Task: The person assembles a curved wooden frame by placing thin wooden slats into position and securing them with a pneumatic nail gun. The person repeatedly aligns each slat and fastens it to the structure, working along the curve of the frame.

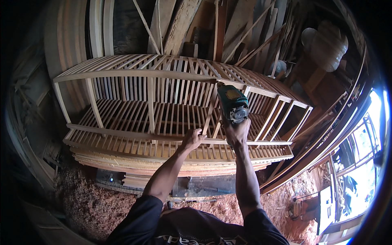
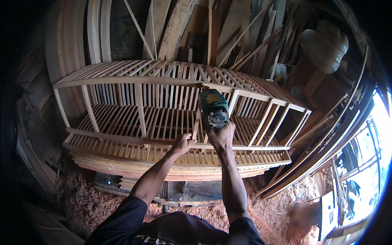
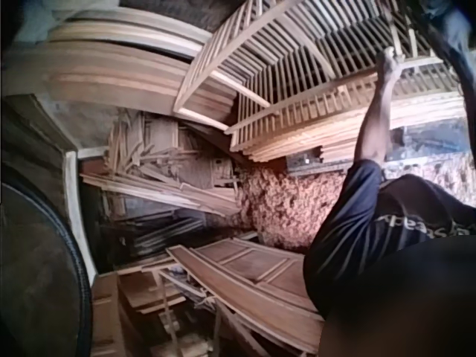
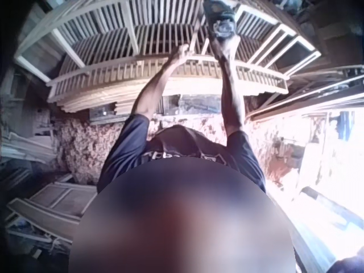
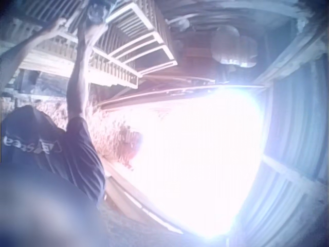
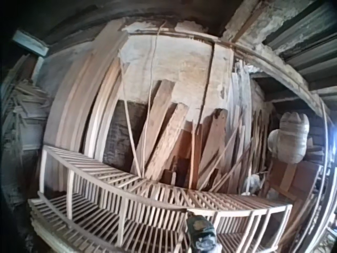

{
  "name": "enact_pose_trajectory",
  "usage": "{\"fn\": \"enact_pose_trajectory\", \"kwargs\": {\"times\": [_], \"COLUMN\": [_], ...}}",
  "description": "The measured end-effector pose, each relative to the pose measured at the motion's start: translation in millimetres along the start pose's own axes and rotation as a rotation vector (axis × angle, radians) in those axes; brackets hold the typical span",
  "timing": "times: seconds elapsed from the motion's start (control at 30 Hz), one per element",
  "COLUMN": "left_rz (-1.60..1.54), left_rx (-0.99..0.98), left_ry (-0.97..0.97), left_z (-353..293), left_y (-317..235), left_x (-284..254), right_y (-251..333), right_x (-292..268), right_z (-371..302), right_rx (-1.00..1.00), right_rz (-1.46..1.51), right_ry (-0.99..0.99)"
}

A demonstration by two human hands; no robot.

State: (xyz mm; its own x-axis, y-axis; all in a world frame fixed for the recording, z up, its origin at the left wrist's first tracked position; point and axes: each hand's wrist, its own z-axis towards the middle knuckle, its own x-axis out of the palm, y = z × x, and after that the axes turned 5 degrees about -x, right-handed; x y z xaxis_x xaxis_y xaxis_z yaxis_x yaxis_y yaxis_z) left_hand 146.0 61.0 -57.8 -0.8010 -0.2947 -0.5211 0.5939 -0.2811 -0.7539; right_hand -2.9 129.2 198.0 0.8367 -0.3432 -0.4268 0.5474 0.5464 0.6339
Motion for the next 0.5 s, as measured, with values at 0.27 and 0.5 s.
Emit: {"fn": "enact_pose_trajectory", "kwargs": {"times": [0.27, 0.5], "left_rz": [0.021, 0.024], "left_rx": [-0.129, -0.102], "left_ry": [0.147, 0.170], "left_z": [0, 3], "left_y": [-7, -31], "left_x": [-6, -31], "right_y": [-1, 1], "right_x": [-6, -11], "right_z": [-10, -11], "right_rx": [0.002, 0.008], "right_rz": [0.014, -0.010], "right_ry": [-0.061, -0.017]}}
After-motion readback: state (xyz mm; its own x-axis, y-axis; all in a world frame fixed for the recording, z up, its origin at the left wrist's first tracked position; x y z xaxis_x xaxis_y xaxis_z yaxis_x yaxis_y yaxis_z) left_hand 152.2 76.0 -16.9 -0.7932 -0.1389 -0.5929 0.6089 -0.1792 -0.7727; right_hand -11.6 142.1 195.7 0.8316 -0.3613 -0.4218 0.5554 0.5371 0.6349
